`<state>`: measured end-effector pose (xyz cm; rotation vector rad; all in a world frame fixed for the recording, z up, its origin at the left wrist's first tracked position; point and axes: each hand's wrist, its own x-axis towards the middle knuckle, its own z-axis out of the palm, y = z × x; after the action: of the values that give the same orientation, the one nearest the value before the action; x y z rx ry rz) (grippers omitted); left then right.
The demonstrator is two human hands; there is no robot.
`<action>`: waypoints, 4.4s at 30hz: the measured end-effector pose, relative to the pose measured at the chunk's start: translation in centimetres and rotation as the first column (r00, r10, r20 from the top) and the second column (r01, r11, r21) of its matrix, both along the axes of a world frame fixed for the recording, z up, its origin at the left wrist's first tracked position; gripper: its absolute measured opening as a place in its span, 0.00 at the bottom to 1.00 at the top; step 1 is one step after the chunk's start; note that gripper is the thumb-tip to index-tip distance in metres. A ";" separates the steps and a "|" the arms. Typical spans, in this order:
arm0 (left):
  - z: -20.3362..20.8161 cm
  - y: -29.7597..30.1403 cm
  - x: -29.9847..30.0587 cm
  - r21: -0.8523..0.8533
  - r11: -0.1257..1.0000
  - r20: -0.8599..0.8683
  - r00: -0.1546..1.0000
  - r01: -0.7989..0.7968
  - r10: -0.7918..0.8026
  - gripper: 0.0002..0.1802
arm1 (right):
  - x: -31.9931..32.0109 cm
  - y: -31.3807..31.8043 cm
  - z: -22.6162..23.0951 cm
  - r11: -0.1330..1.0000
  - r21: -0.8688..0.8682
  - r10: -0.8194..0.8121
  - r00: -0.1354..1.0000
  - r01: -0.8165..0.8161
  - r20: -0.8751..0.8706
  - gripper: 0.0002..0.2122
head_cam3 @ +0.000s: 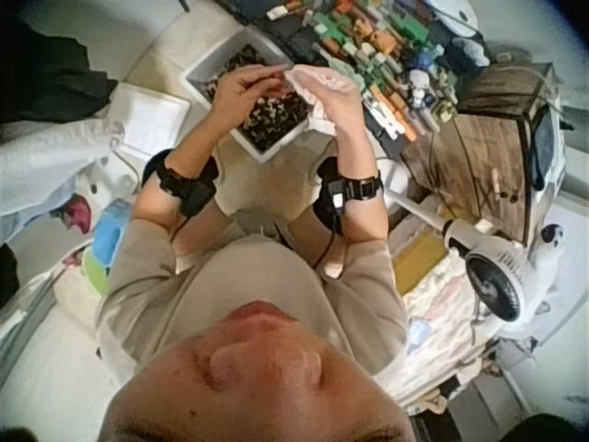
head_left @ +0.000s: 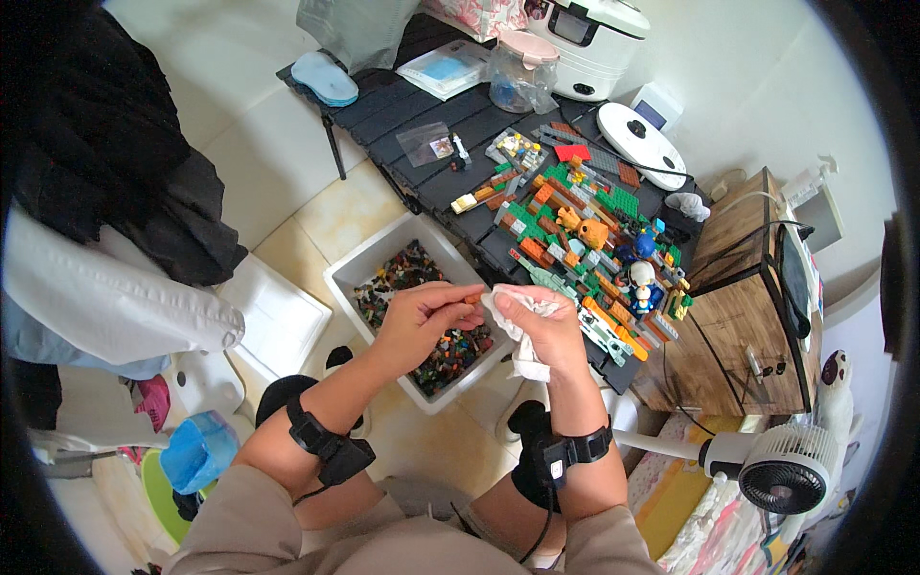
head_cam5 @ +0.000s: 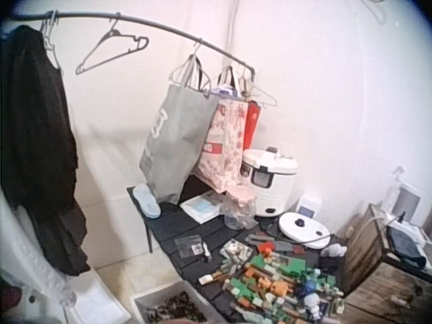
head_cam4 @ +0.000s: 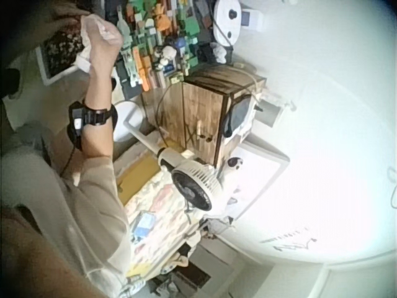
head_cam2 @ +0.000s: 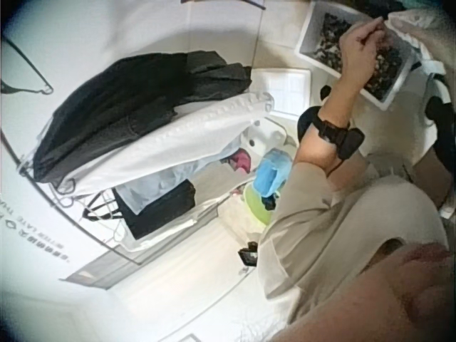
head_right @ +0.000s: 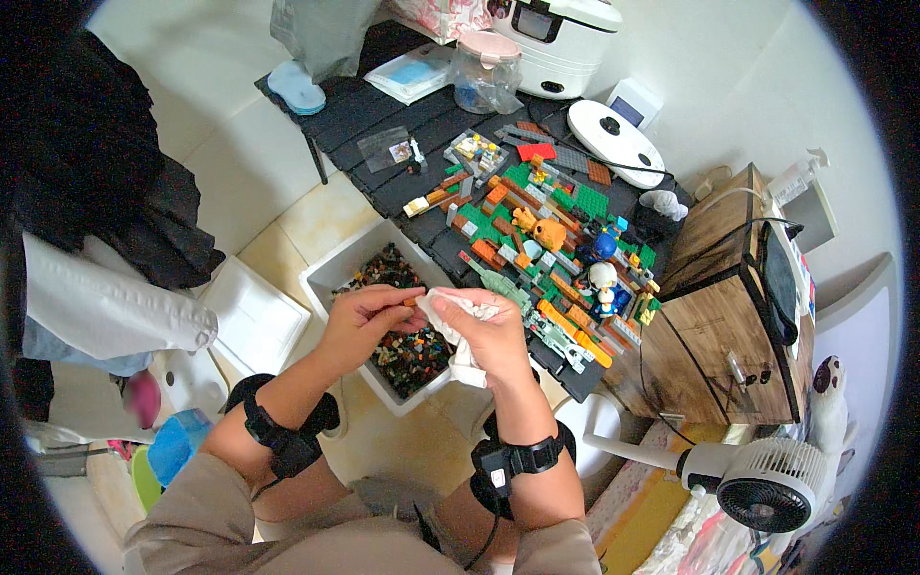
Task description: The person cleans plastic building blocks one by one with a cloth and then places them onto a baseplate on a table.
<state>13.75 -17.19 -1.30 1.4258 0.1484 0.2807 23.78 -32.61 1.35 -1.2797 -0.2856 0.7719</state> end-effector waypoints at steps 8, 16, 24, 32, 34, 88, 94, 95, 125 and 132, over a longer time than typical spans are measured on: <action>0.3 -0.1 -0.2 0.117 0.982 -0.027 0.988 -0.151 0.155 0.08 | -1.4 1.6 0.1 1.000 -0.010 -0.003 0.999 0.003 0.047 0.12; 0.1 -1.0 0.0 0.605 0.695 0.302 0.920 -0.389 0.252 0.07 | -2.7 2.8 -2.8 0.978 0.068 -0.191 0.978 0.196 -0.080 0.05; -0.8 -0.5 -0.6 0.764 0.462 0.456 0.884 -0.450 0.105 0.09 | -3.4 3.8 -2.6 0.980 0.024 -0.185 0.956 0.195 -0.229 0.04; -0.4 -0.2 -0.1 0.077 0.974 0.134 0.970 -0.213 0.202 0.09 | -0.4 1.9 -1.4 0.926 0.344 0.062 0.834 0.158 -0.548 0.09; -0.3 -0.1 -0.2 0.061 0.973 0.135 0.968 -0.222 0.212 0.09 | -0.7 2.0 -1.5 0.930 0.355 0.107 0.855 0.094 -0.507 0.11; 0.4 1.8 -1.1 0.455 0.885 0.220 0.976 -0.100 -0.003 0.11 | -0.8 0.7 -0.4 0.958 -0.094 0.255 0.955 -0.271 -0.155 0.11; -0.1 1.8 -0.8 0.415 0.903 0.230 0.973 -0.112 0.014 0.11 | -1.2 1.2 -0.7 0.966 -0.139 0.209 0.976 -0.216 -0.067 0.11; -0.1 1.7 -0.9 0.483 0.865 0.256 0.967 -0.135 0.007 0.12 | -1.5 1.3 -0.5 0.965 -0.167 0.190 0.979 -0.200 -0.077 0.11; -0.5 1.4 -0.3 -0.472 0.878 -0.144 0.990 -0.078 0.011 0.11 | -0.5 1.8 -1.1 0.986 0.147 0.120 0.933 -0.074 -0.339 0.16; -1.2 0.9 -0.2 0.079 0.980 0.119 0.978 -0.181 0.171 0.06 | -1.8 2.9 -1.5 0.989 0.012 0.145 0.950 -0.147 -0.278 0.13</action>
<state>13.53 -16.26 -2.52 1.4844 0.1723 0.5177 21.93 -29.73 -0.12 -1.1496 -0.1497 1.0692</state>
